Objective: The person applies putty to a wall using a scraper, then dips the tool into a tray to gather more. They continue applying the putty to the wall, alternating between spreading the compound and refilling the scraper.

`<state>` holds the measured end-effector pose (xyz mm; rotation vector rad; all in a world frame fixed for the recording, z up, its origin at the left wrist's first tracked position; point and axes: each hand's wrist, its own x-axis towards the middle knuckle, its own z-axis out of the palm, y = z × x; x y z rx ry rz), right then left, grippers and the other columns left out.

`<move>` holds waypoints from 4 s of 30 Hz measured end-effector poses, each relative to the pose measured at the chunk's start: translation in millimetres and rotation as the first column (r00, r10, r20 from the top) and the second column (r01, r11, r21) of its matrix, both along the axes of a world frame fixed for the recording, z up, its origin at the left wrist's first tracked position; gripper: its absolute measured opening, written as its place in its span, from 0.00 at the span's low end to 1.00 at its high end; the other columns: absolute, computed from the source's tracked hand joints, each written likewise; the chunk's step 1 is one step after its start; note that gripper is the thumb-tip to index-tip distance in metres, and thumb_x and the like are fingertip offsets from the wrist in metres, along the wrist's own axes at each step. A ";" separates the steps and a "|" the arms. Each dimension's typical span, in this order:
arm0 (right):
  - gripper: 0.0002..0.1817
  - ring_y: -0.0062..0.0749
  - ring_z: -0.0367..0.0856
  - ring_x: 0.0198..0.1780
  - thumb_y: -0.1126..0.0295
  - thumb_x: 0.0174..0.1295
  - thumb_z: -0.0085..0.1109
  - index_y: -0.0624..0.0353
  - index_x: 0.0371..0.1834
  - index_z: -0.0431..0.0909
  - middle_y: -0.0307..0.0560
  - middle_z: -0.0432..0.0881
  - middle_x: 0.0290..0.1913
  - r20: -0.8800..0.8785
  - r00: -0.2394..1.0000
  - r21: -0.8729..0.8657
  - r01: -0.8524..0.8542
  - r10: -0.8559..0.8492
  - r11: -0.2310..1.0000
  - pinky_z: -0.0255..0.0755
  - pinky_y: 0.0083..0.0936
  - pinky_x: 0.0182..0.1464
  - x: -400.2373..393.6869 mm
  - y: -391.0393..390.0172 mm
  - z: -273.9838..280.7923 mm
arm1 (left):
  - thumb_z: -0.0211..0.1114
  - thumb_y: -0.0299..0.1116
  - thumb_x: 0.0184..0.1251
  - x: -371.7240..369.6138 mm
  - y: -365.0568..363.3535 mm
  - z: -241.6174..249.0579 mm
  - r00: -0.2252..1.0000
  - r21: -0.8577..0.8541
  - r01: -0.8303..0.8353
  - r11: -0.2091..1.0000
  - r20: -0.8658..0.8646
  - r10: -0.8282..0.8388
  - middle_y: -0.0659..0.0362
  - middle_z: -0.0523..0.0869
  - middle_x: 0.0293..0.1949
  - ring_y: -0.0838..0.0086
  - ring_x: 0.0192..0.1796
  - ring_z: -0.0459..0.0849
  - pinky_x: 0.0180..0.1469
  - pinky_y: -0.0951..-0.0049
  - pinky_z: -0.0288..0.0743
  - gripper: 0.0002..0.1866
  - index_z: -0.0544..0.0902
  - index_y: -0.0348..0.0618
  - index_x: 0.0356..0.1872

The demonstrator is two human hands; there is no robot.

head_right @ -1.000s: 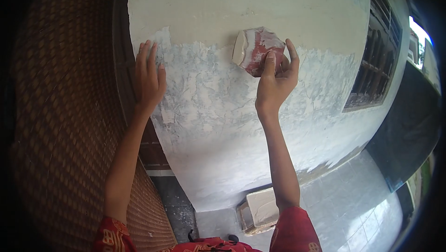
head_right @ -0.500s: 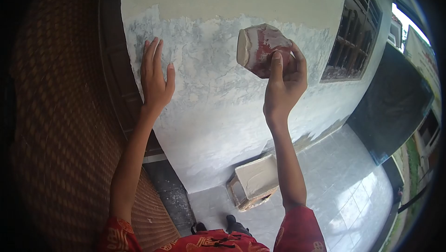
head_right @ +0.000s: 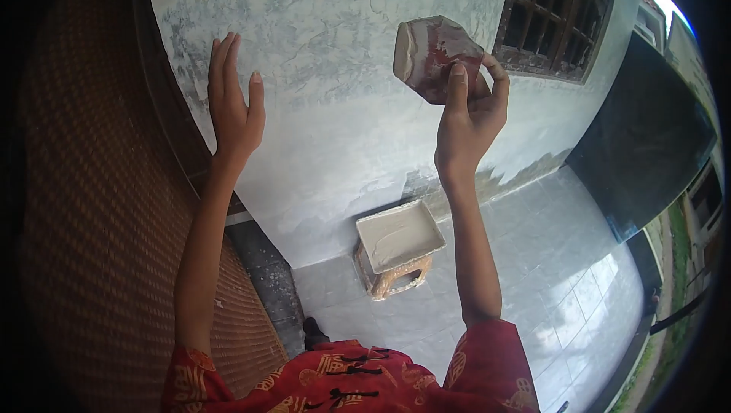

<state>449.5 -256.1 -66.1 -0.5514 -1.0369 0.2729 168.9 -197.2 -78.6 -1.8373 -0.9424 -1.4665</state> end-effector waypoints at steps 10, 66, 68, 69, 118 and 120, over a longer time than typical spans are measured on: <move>0.19 0.23 0.82 0.49 0.74 0.74 0.57 0.67 0.63 0.66 0.54 0.86 0.47 -0.075 0.997 -0.151 -0.029 0.018 0.988 0.74 0.23 0.53 121.1 -55.6 -34.7 | 0.51 0.35 0.79 123.7 -62.2 -46.5 0.999 -0.189 0.054 0.980 0.015 -0.052 0.46 0.65 0.75 0.48 0.80 0.56 0.78 0.47 0.53 0.27 0.63 0.36 0.75; 0.11 0.43 0.90 0.48 0.75 0.70 0.58 0.63 0.54 0.82 0.56 0.89 0.44 0.487 0.563 -0.863 0.192 0.668 0.468 0.80 0.33 0.50 255.4 109.5 -528.7 | 0.50 0.42 0.80 377.5 -108.3 -563.0 0.631 -0.915 0.401 0.047 0.314 0.709 0.38 0.73 0.66 0.46 0.70 0.69 0.73 0.54 0.62 0.27 0.68 0.30 0.68; 0.11 0.46 0.90 0.47 0.76 0.70 0.57 0.61 0.53 0.82 0.57 0.89 0.43 0.538 0.487 -0.833 0.183 0.688 0.522 0.81 0.35 0.48 249.2 117.9 -542.8 | 0.50 0.47 0.81 381.0 -102.9 -579.9 0.517 -0.804 0.594 -0.021 0.362 0.776 0.42 0.71 0.70 0.53 0.73 0.69 0.73 0.60 0.62 0.31 0.65 0.32 0.72; 0.13 0.46 0.89 0.50 0.76 0.69 0.58 0.62 0.55 0.82 0.56 0.89 0.45 0.525 0.429 -0.848 0.193 0.735 0.493 0.80 0.33 0.51 245.3 121.3 -547.3 | 0.50 0.47 0.81 382.1 -99.2 -584.8 0.516 -0.802 0.597 -0.021 0.364 0.776 0.42 0.71 0.70 0.53 0.73 0.69 0.73 0.60 0.62 0.31 0.65 0.32 0.72; 0.14 0.41 0.90 0.47 0.77 0.68 0.55 0.59 0.55 0.81 0.53 0.89 0.44 0.318 0.287 -0.945 0.172 0.903 0.278 0.80 0.33 0.48 230.8 157.2 -533.3 | 0.66 0.47 0.73 395.2 -71.4 -613.7 -0.159 -0.350 0.853 0.386 0.530 0.833 0.43 0.72 0.68 0.58 0.67 0.76 0.69 0.60 0.72 0.38 0.61 0.30 0.72; 0.13 0.35 0.89 0.47 0.77 0.70 0.55 0.63 0.56 0.79 0.50 0.89 0.44 0.264 0.372 -0.964 0.138 0.890 0.229 0.78 0.30 0.49 237.5 160.8 -530.7 | 0.67 0.51 0.71 391.2 -79.4 -603.2 -0.089 -0.452 0.820 0.351 0.505 0.859 0.39 0.67 0.72 0.54 0.72 0.70 0.71 0.58 0.68 0.46 0.55 0.28 0.75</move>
